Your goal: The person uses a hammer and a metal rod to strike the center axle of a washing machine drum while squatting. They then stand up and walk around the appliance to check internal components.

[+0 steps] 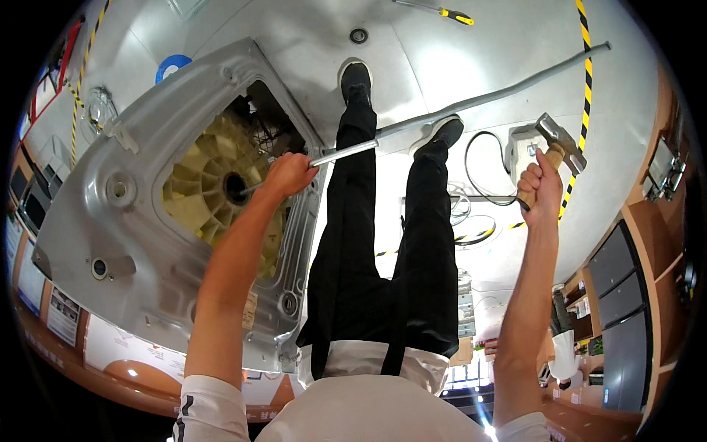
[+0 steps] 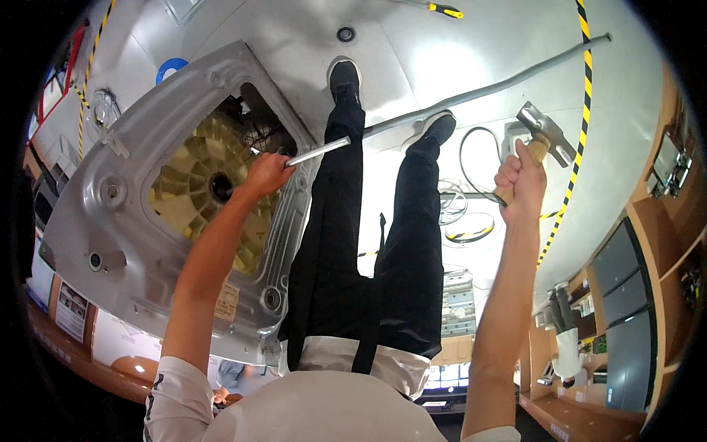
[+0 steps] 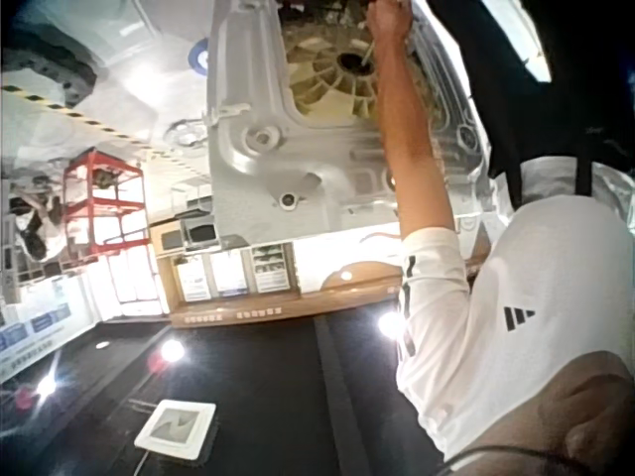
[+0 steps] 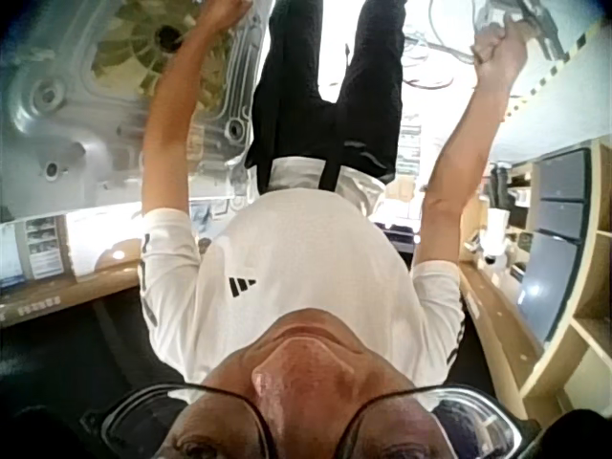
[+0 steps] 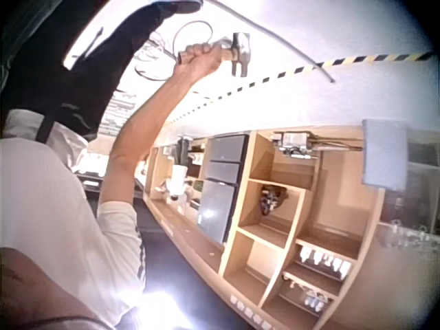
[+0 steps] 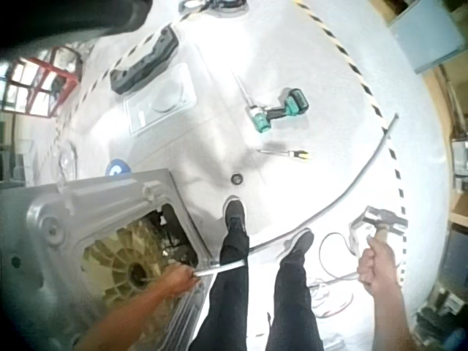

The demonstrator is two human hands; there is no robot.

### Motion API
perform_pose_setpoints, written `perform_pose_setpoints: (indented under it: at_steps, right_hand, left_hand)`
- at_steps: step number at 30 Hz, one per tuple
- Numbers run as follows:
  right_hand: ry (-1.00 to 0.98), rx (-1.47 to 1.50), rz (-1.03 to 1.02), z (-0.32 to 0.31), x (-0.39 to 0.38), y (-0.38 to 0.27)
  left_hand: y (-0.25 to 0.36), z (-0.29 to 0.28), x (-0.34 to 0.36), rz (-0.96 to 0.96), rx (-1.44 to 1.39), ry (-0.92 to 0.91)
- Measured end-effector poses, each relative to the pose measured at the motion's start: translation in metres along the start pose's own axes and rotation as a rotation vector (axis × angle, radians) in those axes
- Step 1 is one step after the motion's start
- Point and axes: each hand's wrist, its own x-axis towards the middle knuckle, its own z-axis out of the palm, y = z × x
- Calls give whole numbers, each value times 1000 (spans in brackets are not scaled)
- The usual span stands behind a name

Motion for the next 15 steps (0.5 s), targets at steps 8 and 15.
perform_pose_setpoints:
  at_steps: [8, 15]
  right_hand:
    - [-366, -317, 375, 95, -62, 118]
    - [-120, -293, 100, 23, -34, 35]
  left_hand:
    - [-1, -8, -3, 7, 70, -68]
    - [8, -6, -3, 42, 12, 9]
